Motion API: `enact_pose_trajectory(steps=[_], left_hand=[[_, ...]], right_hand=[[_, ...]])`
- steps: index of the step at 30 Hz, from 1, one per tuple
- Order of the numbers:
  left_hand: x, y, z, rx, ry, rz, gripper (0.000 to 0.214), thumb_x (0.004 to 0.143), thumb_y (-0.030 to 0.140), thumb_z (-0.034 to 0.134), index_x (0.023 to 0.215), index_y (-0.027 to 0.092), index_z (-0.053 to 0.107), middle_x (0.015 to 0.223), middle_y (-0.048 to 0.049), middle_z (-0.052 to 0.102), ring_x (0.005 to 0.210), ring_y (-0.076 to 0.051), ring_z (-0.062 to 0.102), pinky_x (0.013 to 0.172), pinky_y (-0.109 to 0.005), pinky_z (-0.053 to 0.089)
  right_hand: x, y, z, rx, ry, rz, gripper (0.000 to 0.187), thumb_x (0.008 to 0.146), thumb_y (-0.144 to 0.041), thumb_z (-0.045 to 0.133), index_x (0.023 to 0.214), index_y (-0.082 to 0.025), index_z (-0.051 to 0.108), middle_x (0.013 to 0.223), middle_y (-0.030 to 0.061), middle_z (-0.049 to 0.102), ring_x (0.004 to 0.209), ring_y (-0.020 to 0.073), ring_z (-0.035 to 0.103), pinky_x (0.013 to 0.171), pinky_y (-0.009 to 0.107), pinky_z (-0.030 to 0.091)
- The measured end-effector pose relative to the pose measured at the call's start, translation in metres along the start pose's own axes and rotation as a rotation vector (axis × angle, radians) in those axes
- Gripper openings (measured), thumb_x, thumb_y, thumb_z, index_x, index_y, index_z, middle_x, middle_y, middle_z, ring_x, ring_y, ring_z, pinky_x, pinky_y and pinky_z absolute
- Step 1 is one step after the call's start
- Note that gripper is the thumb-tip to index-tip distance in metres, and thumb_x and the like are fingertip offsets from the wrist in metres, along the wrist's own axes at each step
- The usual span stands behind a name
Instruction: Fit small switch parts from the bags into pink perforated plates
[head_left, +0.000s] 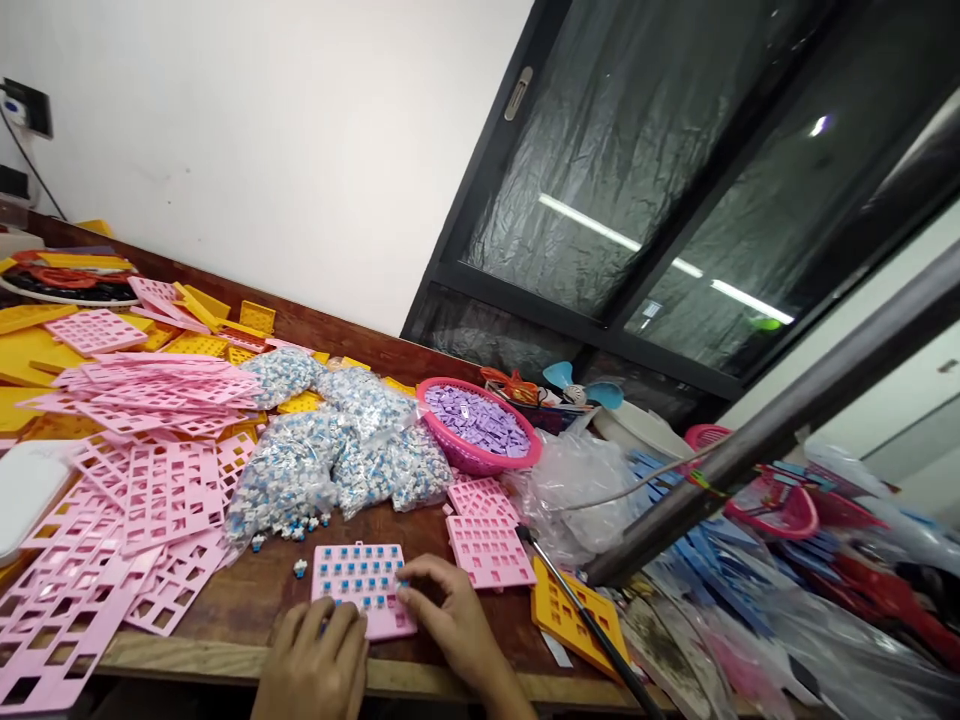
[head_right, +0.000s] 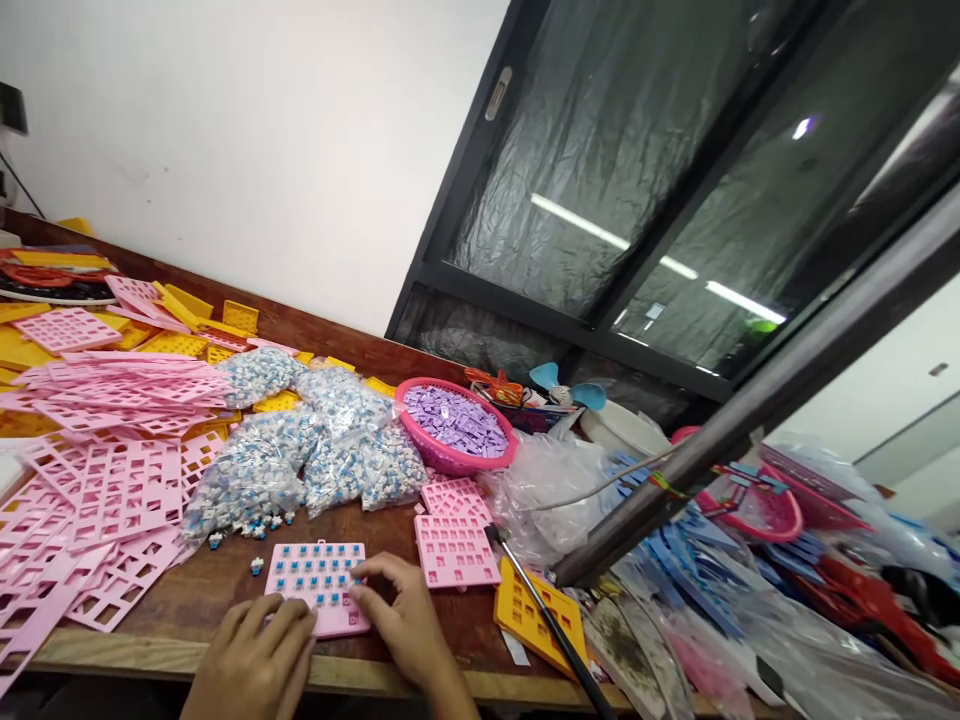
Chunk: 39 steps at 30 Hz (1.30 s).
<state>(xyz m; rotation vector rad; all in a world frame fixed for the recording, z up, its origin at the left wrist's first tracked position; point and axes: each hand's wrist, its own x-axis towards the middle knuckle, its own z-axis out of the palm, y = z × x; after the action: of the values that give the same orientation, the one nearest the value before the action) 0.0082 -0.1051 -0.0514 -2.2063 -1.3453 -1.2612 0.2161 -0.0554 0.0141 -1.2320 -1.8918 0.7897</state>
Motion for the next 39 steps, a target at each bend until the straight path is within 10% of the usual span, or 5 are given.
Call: enact_pose_trajectory(steps=[10,16,28,33,39], left_hand=[[0.019,-0.092,-0.032,-0.135,-0.264,-0.26,0.026,0.095,0.029,0.053,0.114,0.027,0.071,0.116,-0.0056,0.07,0.102,-0.024,0.064,0.091,-0.039,0.05],[0.024,-0.09,-0.028,-0.241,-0.402,-0.442,0.025,0.096,0.033,0.052,0.103,0.026,0.074,0.107,-0.0063,0.072,0.099,-0.025,0.066,0.09,-0.04,0.051],[0.021,-0.108,-0.05,-0.662,-0.14,-0.816,0.036,0.084,0.056,0.066,0.089,0.02,0.07,0.071,0.0009,0.064,0.065,-0.016,0.058,0.061,-0.026,0.047],[0.025,-0.115,-0.059,-0.835,-0.098,-0.803,0.05,0.083,0.053,0.07,0.122,0.022,0.07,0.099,-0.0049,0.073,0.09,-0.021,0.068,0.081,-0.032,0.056],[0.029,-0.113,-0.065,-0.899,-0.078,-0.771,0.035,0.087,0.052,0.066,0.105,0.023,0.075,0.111,-0.0077,0.074,0.11,-0.026,0.067,0.101,-0.039,0.053]], right_hand=[[-0.005,0.006,0.007,-0.044,-0.043,-0.041,0.008,0.091,-0.028,0.073,0.089,-0.025,0.08,0.095,0.0056,0.072,0.096,0.0228,0.064,0.089,0.037,0.048],[-0.008,0.008,0.009,-0.115,-0.066,-0.061,0.011,0.094,-0.029,0.069,0.092,-0.025,0.079,0.095,0.0055,0.069,0.096,0.0232,0.062,0.089,0.038,0.046],[0.018,-0.024,0.019,-0.176,-0.045,-0.162,0.015,0.094,-0.032,0.068,0.105,-0.023,0.074,0.1,0.0061,0.069,0.096,0.0224,0.063,0.086,0.034,0.047],[0.081,-0.058,0.068,-0.41,-0.221,-0.272,0.014,0.087,-0.024,0.074,0.101,-0.023,0.074,0.096,0.0037,0.073,0.091,0.0206,0.065,0.081,0.029,0.045],[0.124,-0.063,0.106,-0.732,-0.407,-0.305,0.014,0.082,-0.02,0.071,0.094,-0.024,0.077,0.09,0.0043,0.074,0.087,0.0217,0.065,0.075,0.028,0.043]])
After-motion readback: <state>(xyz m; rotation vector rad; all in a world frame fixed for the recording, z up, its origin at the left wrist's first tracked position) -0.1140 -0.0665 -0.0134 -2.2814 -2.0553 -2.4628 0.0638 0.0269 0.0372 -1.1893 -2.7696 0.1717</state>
